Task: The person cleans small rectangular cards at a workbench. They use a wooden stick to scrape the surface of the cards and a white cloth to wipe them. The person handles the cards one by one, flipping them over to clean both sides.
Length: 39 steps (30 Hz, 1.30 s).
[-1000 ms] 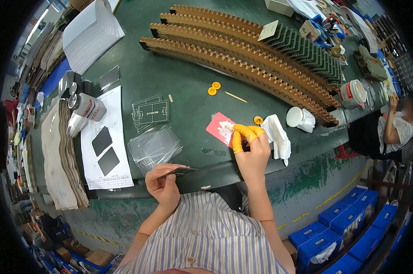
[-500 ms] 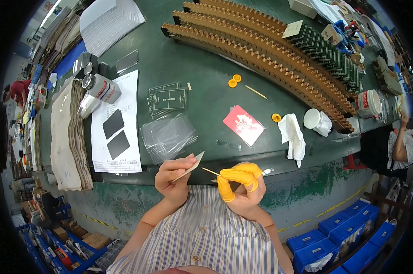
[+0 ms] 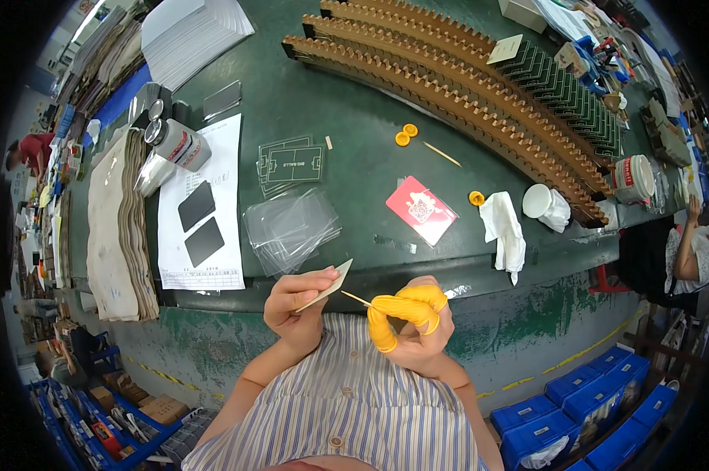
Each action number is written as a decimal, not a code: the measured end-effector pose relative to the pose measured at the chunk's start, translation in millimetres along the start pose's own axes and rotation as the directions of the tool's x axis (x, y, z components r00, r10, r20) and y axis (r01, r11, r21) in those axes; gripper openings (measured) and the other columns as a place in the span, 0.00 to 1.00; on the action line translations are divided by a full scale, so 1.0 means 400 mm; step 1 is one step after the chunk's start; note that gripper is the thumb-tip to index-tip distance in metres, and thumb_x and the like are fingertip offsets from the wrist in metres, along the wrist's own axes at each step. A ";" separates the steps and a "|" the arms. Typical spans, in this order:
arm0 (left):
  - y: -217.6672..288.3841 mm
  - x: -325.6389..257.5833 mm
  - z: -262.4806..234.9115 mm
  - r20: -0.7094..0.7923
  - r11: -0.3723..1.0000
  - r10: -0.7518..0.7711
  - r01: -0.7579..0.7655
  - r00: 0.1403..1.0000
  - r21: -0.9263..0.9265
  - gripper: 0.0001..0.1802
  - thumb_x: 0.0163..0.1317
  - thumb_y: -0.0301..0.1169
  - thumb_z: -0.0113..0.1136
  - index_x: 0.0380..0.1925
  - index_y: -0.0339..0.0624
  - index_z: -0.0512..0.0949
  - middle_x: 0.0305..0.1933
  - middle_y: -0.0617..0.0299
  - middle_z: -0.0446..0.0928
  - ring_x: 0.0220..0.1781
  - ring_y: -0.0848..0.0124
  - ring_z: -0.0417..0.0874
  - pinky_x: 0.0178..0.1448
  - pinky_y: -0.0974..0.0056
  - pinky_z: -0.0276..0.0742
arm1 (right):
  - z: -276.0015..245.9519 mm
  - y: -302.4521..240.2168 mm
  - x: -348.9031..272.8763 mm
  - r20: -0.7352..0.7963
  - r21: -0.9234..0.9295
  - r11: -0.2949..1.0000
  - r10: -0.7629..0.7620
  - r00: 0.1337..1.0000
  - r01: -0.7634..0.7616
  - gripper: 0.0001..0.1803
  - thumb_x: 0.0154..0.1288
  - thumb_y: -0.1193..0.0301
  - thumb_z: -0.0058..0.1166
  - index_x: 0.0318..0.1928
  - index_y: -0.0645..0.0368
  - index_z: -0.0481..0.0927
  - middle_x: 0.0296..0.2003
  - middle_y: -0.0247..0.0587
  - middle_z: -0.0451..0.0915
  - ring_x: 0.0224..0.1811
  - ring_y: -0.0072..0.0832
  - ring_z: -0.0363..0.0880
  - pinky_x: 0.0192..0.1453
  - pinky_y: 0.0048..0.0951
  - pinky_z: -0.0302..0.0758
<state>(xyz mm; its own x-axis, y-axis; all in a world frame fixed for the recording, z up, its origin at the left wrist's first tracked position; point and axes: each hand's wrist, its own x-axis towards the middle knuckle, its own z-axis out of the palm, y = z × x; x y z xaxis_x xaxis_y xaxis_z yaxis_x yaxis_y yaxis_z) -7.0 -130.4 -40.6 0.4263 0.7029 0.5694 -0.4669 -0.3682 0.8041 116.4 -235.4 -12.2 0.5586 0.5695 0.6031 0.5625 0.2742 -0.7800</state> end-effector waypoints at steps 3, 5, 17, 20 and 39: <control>0.005 0.002 0.003 -0.004 1.000 -0.004 0.004 1.000 0.025 0.12 0.56 0.14 0.57 0.39 0.40 0.73 0.41 0.50 0.77 0.46 0.52 0.82 0.54 0.50 0.79 | 0.000 0.000 -0.002 -0.001 -0.001 1.000 -0.005 1.000 0.005 0.18 0.39 0.83 0.68 0.35 0.61 0.80 0.31 0.37 0.71 0.29 0.31 0.70 0.30 0.26 0.66; 0.006 0.003 0.007 -0.016 0.999 -0.009 0.009 1.000 0.033 0.11 0.57 0.15 0.57 0.37 0.40 0.72 0.39 0.50 0.77 0.45 0.53 0.82 0.53 0.51 0.79 | -0.001 0.000 -0.003 0.002 -0.001 1.000 -0.006 1.000 0.006 0.18 0.39 0.83 0.68 0.35 0.61 0.80 0.31 0.37 0.71 0.29 0.31 0.70 0.30 0.27 0.66; -0.013 0.009 0.009 -0.084 1.000 0.006 -0.006 0.996 0.005 0.08 0.62 0.20 0.54 0.36 0.44 0.67 0.36 0.53 0.76 0.40 0.57 0.83 0.58 0.42 0.72 | -0.005 0.002 -0.002 0.054 -0.027 0.999 -0.039 0.998 0.040 0.17 0.39 0.81 0.69 0.34 0.59 0.80 0.31 0.36 0.71 0.28 0.32 0.69 0.32 0.30 0.66; -0.014 0.008 0.013 -0.102 1.000 0.001 -0.003 0.995 -0.015 0.08 0.62 0.20 0.54 0.36 0.44 0.66 0.36 0.54 0.76 0.40 0.58 0.83 0.58 0.42 0.72 | 0.000 0.004 -0.004 0.061 -0.048 0.997 -0.057 0.996 0.060 0.17 0.38 0.80 0.69 0.34 0.58 0.80 0.31 0.36 0.72 0.27 0.32 0.70 0.31 0.30 0.66; -0.018 0.007 0.012 -0.117 0.996 0.023 -0.033 0.993 -0.087 0.07 0.62 0.21 0.55 0.37 0.44 0.68 0.37 0.55 0.75 0.40 0.57 0.83 0.54 0.45 0.74 | 0.011 0.011 -0.003 0.072 -0.064 0.993 -0.091 0.993 0.096 0.19 0.37 0.77 0.71 0.34 0.57 0.79 0.31 0.36 0.72 0.26 0.32 0.70 0.31 0.31 0.66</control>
<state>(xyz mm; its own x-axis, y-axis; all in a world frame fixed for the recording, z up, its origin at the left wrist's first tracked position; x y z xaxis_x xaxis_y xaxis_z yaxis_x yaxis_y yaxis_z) 1.4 -128.7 -43.8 0.3218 0.7607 0.5637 -0.5461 -0.3373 0.7668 115.6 -231.5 -16.9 0.4596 0.5962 0.6583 0.6517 0.2772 -0.7060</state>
